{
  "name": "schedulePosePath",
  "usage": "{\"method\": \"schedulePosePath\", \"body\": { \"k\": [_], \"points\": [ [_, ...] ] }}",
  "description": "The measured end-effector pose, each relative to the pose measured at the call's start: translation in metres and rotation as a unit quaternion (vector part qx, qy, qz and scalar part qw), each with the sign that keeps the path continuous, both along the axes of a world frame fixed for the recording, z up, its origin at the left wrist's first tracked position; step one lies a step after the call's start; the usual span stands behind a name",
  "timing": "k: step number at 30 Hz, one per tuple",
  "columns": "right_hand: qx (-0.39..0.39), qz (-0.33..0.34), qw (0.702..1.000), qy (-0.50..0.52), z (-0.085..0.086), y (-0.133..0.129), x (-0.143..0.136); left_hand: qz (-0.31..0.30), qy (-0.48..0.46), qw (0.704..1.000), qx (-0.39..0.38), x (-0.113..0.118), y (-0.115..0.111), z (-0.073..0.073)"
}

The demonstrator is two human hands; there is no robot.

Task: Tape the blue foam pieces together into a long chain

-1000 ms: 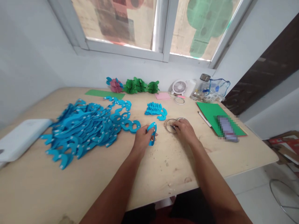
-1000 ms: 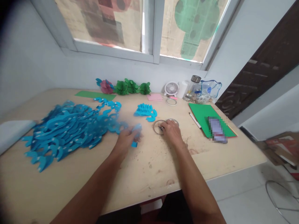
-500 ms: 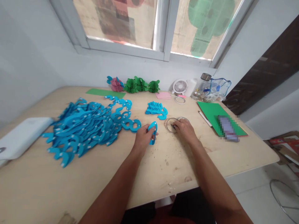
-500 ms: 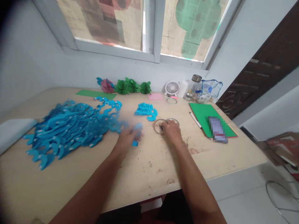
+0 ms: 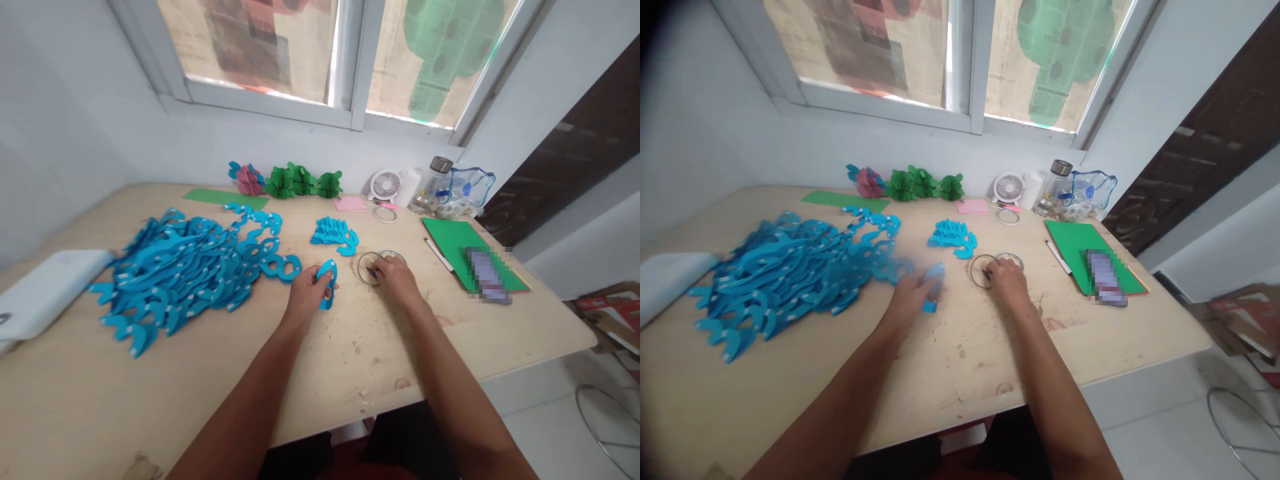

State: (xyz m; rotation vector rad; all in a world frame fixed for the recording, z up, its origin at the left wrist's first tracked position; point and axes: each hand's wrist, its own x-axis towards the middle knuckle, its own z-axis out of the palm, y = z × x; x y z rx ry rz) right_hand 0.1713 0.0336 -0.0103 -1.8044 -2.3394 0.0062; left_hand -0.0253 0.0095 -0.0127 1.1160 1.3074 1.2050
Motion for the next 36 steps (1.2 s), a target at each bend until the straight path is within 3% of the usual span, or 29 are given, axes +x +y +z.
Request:
{"method": "schedulePosePath", "body": {
  "k": [13,27,32,36],
  "points": [
    [-0.014,-0.022,1.0,0.002,0.003,-0.002,-0.003,0.012,-0.005,1.0,0.006,0.001,-0.003,0.003],
    [0.03,-0.06,0.998,-0.014,-0.003,0.001,-0.006,0.008,-0.002,1.0,0.002,0.001,-0.004,0.008],
    [0.041,-0.088,0.994,0.059,-0.007,0.003,-0.002,0.014,-0.014,1.0,0.0,0.002,-0.003,0.001],
    [0.064,-0.043,0.975,0.207,-0.005,0.001,-0.002,0.004,-0.017,1.0,0.011,0.002,-0.002,-0.004]
  ]
}}
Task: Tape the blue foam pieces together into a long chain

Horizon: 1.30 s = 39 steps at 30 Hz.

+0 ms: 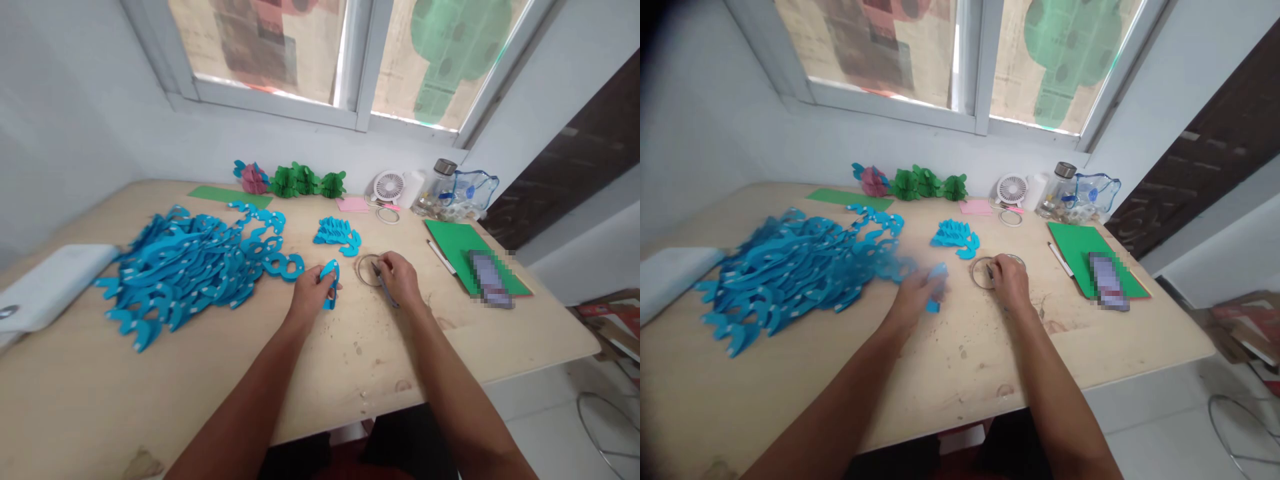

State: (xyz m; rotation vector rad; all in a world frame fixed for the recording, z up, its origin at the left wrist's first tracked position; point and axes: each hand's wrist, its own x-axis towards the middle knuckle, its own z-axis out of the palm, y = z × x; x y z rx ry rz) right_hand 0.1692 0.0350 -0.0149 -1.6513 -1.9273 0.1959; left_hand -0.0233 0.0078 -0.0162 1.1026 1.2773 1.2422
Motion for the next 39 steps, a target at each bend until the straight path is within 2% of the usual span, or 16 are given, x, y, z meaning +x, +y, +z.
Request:
{"method": "schedulePosePath", "body": {
  "k": [3,6,10,12,14,18,21,25,30,33,39],
  "points": [
    [-0.025,0.071,0.986,0.152,0.002,-0.002,-0.006,-0.006,0.002,1.0,-0.002,0.001,0.0,-0.002],
    [-0.085,0.14,0.945,0.283,0.004,-0.005,-0.015,-0.002,0.017,1.0,0.001,0.001,0.0,-0.003],
    [-0.119,0.21,0.905,0.35,0.005,-0.012,-0.026,0.016,0.09,0.995,0.027,0.0,0.002,-0.006],
    [-0.102,0.235,0.905,0.338,0.006,-0.015,-0.031,0.03,0.136,0.989,0.054,-0.001,0.002,-0.007],
    [-0.061,0.243,0.918,0.306,0.007,-0.019,-0.036,0.041,0.163,0.983,0.074,-0.002,0.003,-0.008],
    [0.029,0.268,0.932,0.244,0.01,-0.025,-0.044,0.039,0.156,0.984,0.08,-0.001,0.005,-0.011],
    [0.056,0.301,0.933,0.19,0.011,-0.027,-0.047,0.034,0.117,0.99,0.076,0.0,0.007,-0.016],
    [0.053,0.315,0.937,0.14,0.008,-0.027,-0.045,0.031,0.028,0.998,0.047,0.002,0.008,-0.019],
    [0.042,0.287,0.942,0.168,0.003,-0.024,-0.042,-0.007,-0.095,0.995,-0.017,0.004,0.004,-0.01],
    [0.058,0.265,0.944,0.189,0.003,-0.022,-0.039,-0.016,-0.107,0.993,-0.038,0.002,0.002,-0.003],
    [0.079,0.241,0.946,0.201,0.005,-0.02,-0.036,-0.088,-0.156,0.975,-0.128,-0.003,-0.001,0.001]
  ]
}}
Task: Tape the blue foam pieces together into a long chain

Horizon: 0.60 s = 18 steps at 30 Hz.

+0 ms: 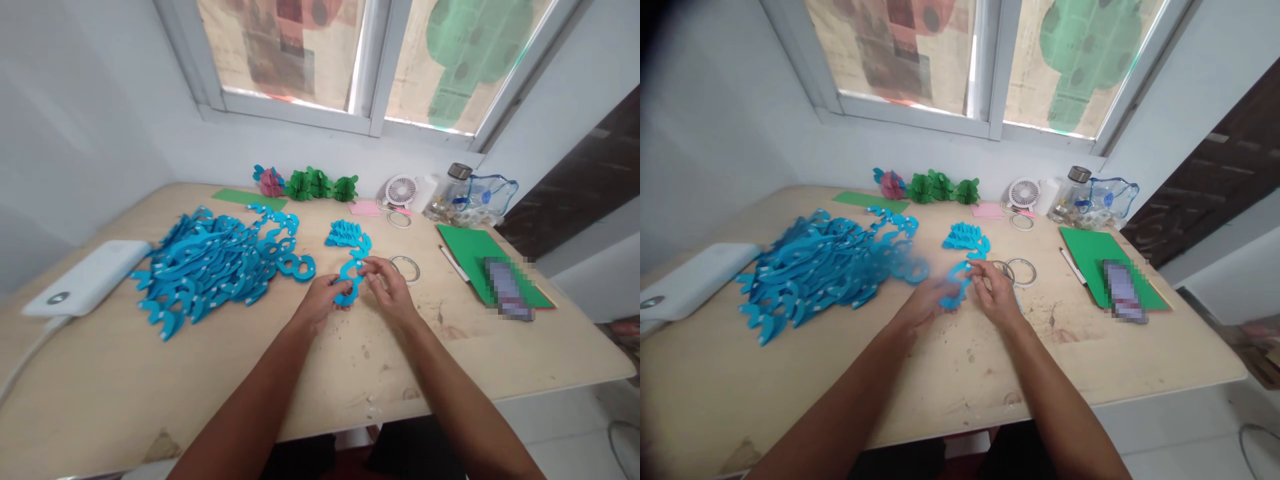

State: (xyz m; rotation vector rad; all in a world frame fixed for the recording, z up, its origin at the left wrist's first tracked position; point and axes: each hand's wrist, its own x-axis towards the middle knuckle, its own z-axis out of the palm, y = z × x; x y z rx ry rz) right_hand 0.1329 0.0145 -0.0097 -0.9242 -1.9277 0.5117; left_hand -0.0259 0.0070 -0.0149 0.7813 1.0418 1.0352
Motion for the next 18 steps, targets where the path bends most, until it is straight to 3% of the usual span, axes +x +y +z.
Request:
{"method": "schedulePosePath", "body": {
  "k": [9,18],
  "points": [
    [0.057,0.026,0.997,-0.035,0.0019,0.0011,0.0005,0.063,0.004,0.998,-0.002,-0.0007,-0.002,0.0098],
    [0.096,0.04,0.989,-0.109,-0.0001,0.0028,0.0029,0.092,-0.005,0.996,0.01,-0.0025,0.0013,0.0051]
  ]
}}
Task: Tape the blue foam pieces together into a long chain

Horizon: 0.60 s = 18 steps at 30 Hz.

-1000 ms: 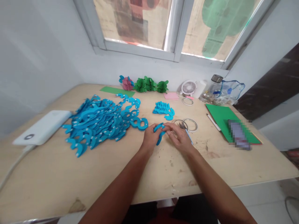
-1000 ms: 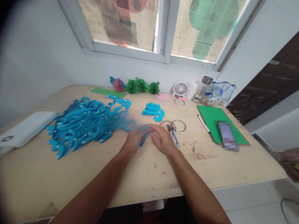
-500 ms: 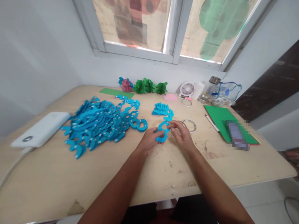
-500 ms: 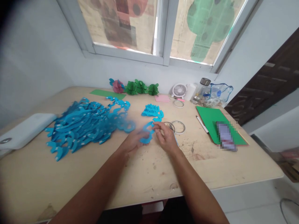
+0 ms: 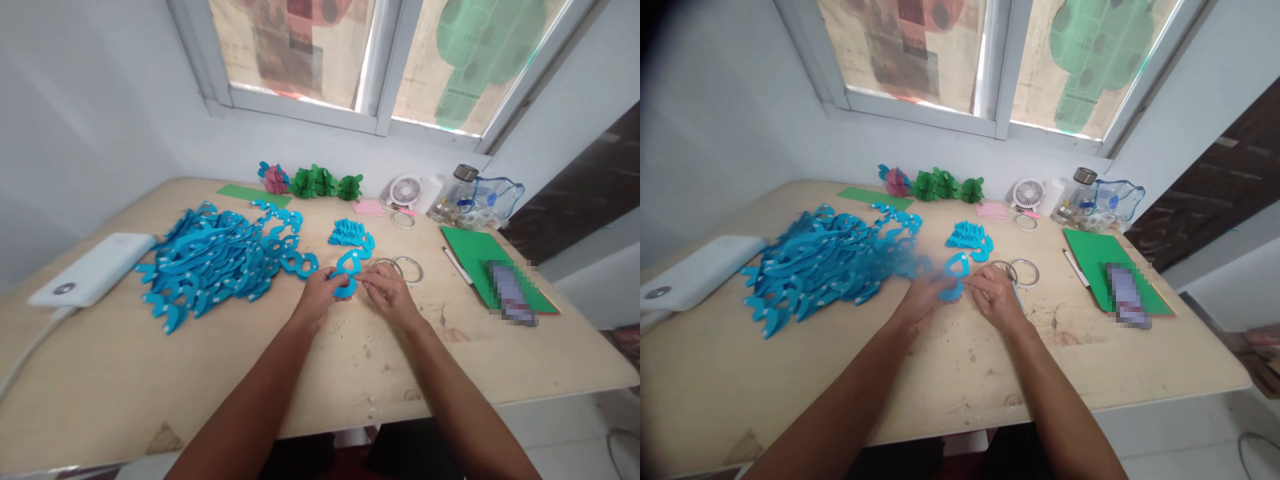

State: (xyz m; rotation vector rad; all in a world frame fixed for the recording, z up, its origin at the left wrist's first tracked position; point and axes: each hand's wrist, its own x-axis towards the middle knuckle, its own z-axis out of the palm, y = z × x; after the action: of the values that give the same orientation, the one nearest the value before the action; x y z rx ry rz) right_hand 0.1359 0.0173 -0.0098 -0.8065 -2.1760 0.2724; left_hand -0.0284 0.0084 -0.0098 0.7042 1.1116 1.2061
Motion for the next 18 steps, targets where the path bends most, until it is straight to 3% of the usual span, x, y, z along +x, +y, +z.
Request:
{"method": "schedulePosePath", "body": {
  "k": [18],
  "points": [
    [0.006,0.005,0.999,-0.031,0.002,0.0,0.0,-0.028,-0.018,0.999,0.009,-0.006,0.007,-0.012]
  ]
}}
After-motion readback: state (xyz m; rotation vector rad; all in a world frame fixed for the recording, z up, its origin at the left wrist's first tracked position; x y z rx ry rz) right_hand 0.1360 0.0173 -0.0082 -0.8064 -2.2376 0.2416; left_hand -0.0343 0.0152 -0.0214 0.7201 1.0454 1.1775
